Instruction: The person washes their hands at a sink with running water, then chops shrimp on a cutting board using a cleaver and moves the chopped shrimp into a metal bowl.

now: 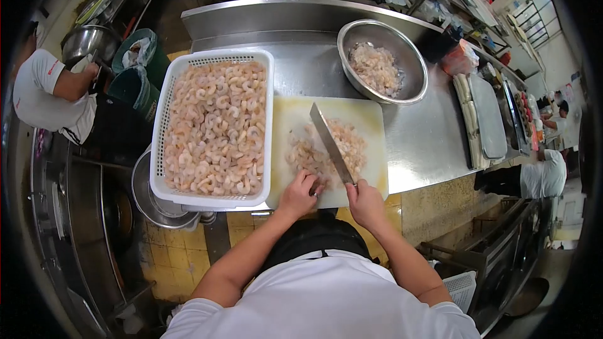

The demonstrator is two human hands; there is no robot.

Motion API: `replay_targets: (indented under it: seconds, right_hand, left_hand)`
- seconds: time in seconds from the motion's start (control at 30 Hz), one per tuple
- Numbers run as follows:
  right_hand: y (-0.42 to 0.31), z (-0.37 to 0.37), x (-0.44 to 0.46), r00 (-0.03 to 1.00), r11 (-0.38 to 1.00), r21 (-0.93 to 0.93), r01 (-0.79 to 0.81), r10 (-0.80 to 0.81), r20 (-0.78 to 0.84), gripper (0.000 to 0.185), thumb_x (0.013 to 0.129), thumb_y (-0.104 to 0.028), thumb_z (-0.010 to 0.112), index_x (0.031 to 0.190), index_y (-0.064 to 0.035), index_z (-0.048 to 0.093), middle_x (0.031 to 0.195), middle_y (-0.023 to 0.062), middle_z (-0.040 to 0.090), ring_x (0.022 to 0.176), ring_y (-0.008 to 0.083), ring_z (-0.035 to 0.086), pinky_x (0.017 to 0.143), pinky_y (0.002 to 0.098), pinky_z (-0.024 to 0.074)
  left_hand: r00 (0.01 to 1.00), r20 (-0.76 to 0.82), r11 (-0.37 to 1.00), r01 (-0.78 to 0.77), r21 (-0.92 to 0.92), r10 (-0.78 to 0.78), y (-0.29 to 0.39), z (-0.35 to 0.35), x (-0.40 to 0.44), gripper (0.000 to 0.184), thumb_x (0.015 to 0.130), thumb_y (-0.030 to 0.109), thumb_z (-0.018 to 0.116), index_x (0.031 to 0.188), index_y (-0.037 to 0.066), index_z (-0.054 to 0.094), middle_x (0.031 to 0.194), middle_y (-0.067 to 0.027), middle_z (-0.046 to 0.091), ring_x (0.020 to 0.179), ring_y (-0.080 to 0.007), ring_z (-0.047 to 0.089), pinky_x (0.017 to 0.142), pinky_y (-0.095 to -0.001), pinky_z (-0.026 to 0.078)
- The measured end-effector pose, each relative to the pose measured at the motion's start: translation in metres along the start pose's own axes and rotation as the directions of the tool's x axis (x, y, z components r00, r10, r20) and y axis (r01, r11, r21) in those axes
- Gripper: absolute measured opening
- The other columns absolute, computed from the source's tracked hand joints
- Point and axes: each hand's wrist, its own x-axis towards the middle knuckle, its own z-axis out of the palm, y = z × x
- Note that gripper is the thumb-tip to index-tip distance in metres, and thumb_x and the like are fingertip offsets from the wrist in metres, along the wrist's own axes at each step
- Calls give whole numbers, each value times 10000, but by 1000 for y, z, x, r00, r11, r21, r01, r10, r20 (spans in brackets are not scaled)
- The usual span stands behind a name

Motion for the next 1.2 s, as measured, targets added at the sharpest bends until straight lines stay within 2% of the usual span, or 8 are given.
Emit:
replay_targets:
  seconds: [0.17,0.27,0.43,0.53,0.77,0.93,1.03,1.2]
  right_hand:
    - [-20,-22,-1,999,995,95,0,3,-32,352,1064,-308,610,958,28,612,765,314,670,742,541,662,692,628,515]
    - [9,11,6,999,999,37,36,-37,16,356,1067,-313,606,945,22,604,756,304,672,737,538,665,687,621,519]
    - [10,-6,0,999,1000,5,2,-2,43,355,1066,-284,603,907,34,602,766,320,661,753,550,654,679,611,502]
    - [-5,-32,-6,999,998,57,-19,17,28,364,1067,-296,599,910,32,605,771,322,663,762,550,654,690,613,504]
    - [34,-2,1,999,1000,-2,8,-8,40,360,1070,-294,602,919,33,599,747,307,653,746,530,652,665,598,488]
    - [14,-33,-11,998,999,9,-34,34,46,379,1071,-330,590,920,18,608,771,310,671,757,542,661,687,617,505]
    - [33,-9,-11,996,999,-21,-38,39,78,396,1073,-354,582,914,8,605,768,308,675,757,541,667,689,626,511]
    - [33,-11,-14,998,999,15,-37,36,42,384,1075,-335,587,917,14,602,762,317,662,753,543,660,676,619,500]
  left_hand:
    - [999,-2,999,35,-31,-35,-2,4,0,280,886,180,811,1108,66,684,1160,-129,657,968,-372,709,798,-460,596]
    - [999,1,999,48,-19,-48,-1,3,0,294,881,190,820,1108,60,684,1162,-131,660,963,-368,710,800,-455,598]
    - [996,15,994,83,-66,-82,1,1,0,304,856,197,837,1096,70,699,1118,-125,658,934,-356,706,801,-440,602]
    - [988,-18,985,-154,81,156,13,-7,9,288,839,193,841,1069,77,713,1080,-115,657,900,-338,704,794,-427,604]
    - [996,-7,985,-87,150,88,11,10,17,230,852,225,831,1034,127,731,1043,-89,672,867,-330,720,737,-432,605]
    - [1000,12,973,-26,231,24,6,21,18,203,868,255,828,1016,152,737,1042,-57,689,840,-319,732,685,-434,607]
    - [995,-60,988,-70,138,79,6,22,21,243,868,248,829,1064,142,731,1071,-72,687,825,-316,729,682,-428,605]
    - [1000,8,1000,9,19,-9,11,5,8,331,858,194,809,1143,80,688,1135,-128,666,952,-379,716,794,-460,607]
